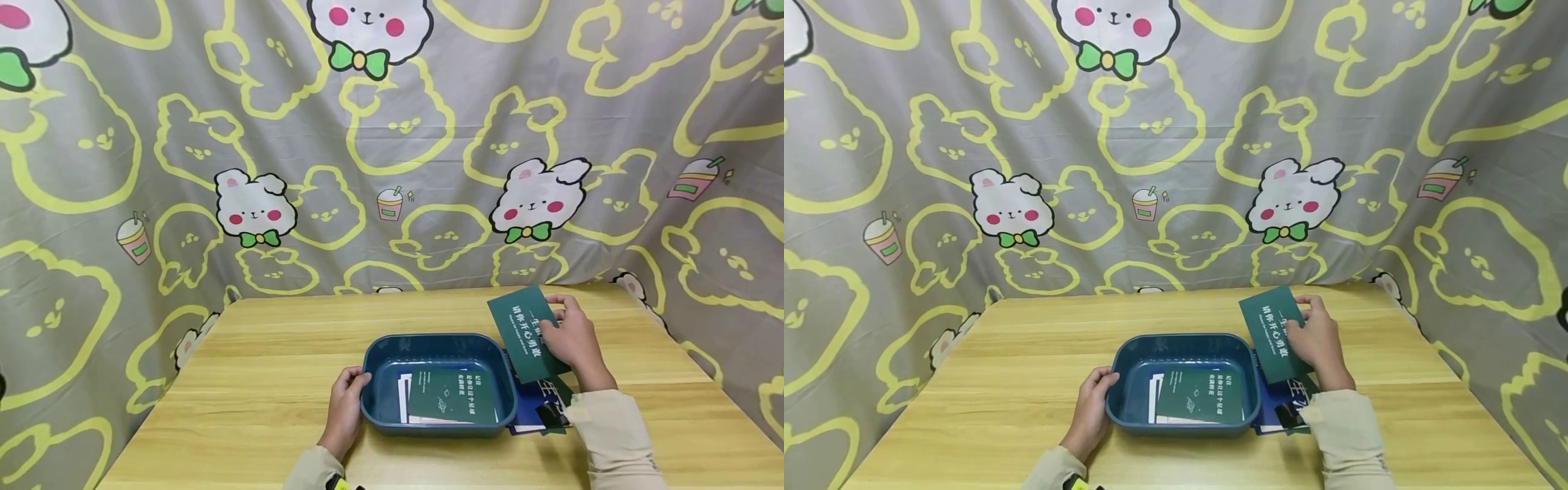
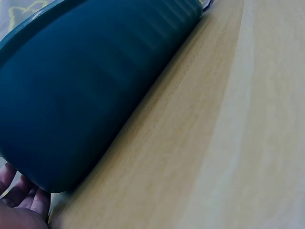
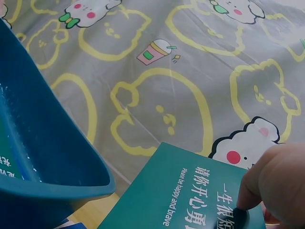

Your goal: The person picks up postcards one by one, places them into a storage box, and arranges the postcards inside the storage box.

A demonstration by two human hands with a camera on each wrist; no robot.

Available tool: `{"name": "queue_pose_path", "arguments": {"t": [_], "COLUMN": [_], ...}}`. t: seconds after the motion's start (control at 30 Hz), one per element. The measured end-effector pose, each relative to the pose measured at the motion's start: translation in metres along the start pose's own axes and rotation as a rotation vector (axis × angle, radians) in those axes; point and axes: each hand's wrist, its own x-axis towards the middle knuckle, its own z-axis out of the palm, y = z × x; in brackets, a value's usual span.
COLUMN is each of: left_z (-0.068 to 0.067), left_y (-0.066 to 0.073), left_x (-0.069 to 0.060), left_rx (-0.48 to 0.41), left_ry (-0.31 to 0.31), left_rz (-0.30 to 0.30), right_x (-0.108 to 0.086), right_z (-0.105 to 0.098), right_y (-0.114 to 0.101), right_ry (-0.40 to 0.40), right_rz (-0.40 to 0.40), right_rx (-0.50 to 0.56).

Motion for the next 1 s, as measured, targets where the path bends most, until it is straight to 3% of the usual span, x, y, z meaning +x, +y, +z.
{"name": "queue_pose_path", "arguments": {"t": [1.0], "left_z": [0.001], "left_y": [0.0], "left_x": [-0.001], "left_rx": [0.005], "left_ry": [0.006], "left_rz": [0.0], "right_x": [-0.006], "right_z": [0.003], "right_y": [-0.015], "right_ry": [0.01], "right_rz": [-0.069], "right_rx": [0.013]}}
